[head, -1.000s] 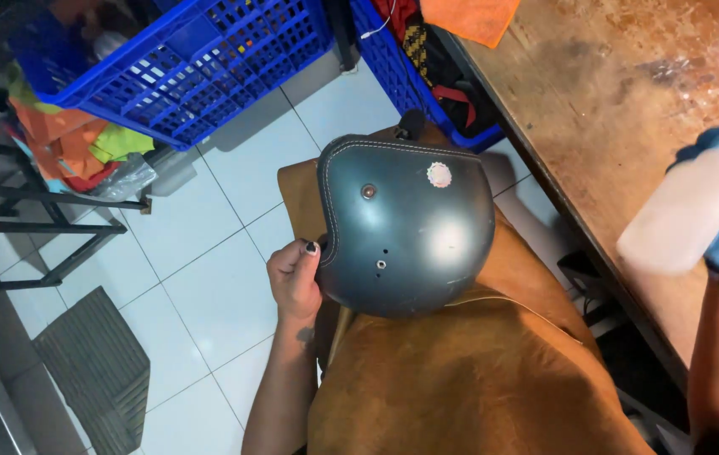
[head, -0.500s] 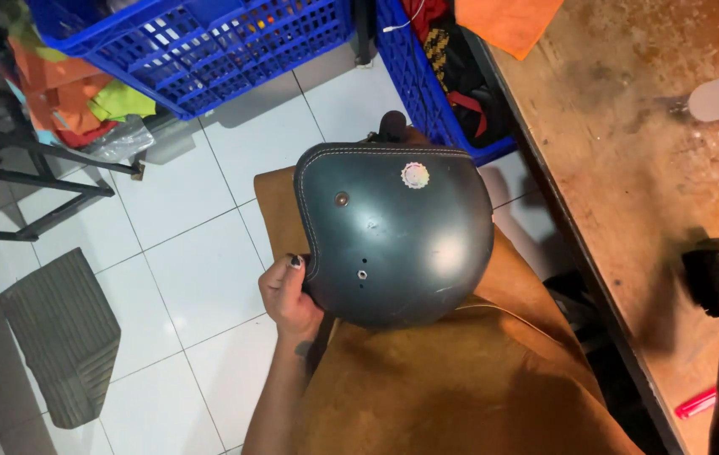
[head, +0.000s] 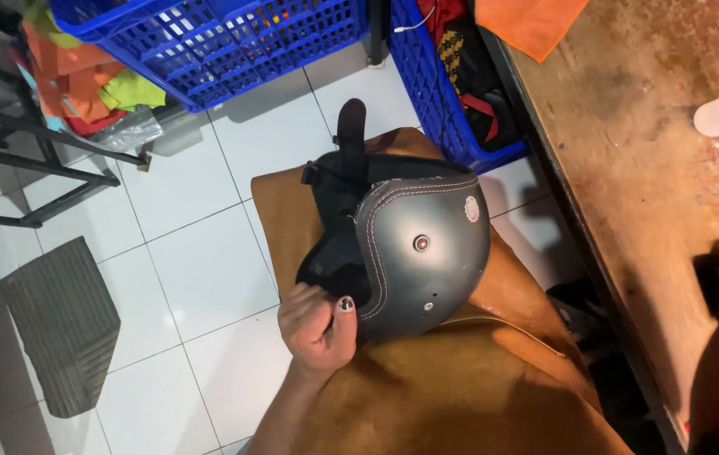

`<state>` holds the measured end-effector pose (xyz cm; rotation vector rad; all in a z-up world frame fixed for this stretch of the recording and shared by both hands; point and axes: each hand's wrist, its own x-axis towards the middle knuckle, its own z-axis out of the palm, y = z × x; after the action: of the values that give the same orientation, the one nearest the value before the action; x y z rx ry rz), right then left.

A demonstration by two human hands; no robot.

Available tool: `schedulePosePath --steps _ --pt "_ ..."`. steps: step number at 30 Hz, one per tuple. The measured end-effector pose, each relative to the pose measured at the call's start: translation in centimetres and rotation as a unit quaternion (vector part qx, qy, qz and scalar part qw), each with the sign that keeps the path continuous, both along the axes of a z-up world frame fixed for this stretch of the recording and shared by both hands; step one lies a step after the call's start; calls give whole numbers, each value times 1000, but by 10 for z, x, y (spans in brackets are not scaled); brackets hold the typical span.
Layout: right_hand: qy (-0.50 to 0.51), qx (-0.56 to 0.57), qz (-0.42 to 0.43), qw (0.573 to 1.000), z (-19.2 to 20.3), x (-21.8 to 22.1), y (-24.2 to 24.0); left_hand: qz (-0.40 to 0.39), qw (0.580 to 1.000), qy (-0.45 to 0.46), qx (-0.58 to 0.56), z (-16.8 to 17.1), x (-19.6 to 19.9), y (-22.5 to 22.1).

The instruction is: Cleaning the exterior surface of a motorcycle helmet using a cleaning solution and a cotton pad at a workbench.

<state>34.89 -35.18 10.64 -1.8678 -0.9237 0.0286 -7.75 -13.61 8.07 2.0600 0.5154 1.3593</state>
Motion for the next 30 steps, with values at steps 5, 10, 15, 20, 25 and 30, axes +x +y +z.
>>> schedulePosePath --steps 5,10,15,20,25,30 --pt "11 -37 119 992 47 -159 85 -6 997 59 41 18 7 -2" --pt "-69 16 152 986 46 -193 105 -20 996 70 51 17 4 -6" --pt "-51 22 113 992 35 -198 110 -36 993 97 49 25 1 -3" --pt "2 67 82 994 22 -207 120 -129 941 266 -164 51 -6 7" --pt "-1 102 128 986 24 -199 128 -199 860 417 -215 60 14 17" --pt "8 110 90 990 56 -186 126 -215 851 428 -217 66 23 3"
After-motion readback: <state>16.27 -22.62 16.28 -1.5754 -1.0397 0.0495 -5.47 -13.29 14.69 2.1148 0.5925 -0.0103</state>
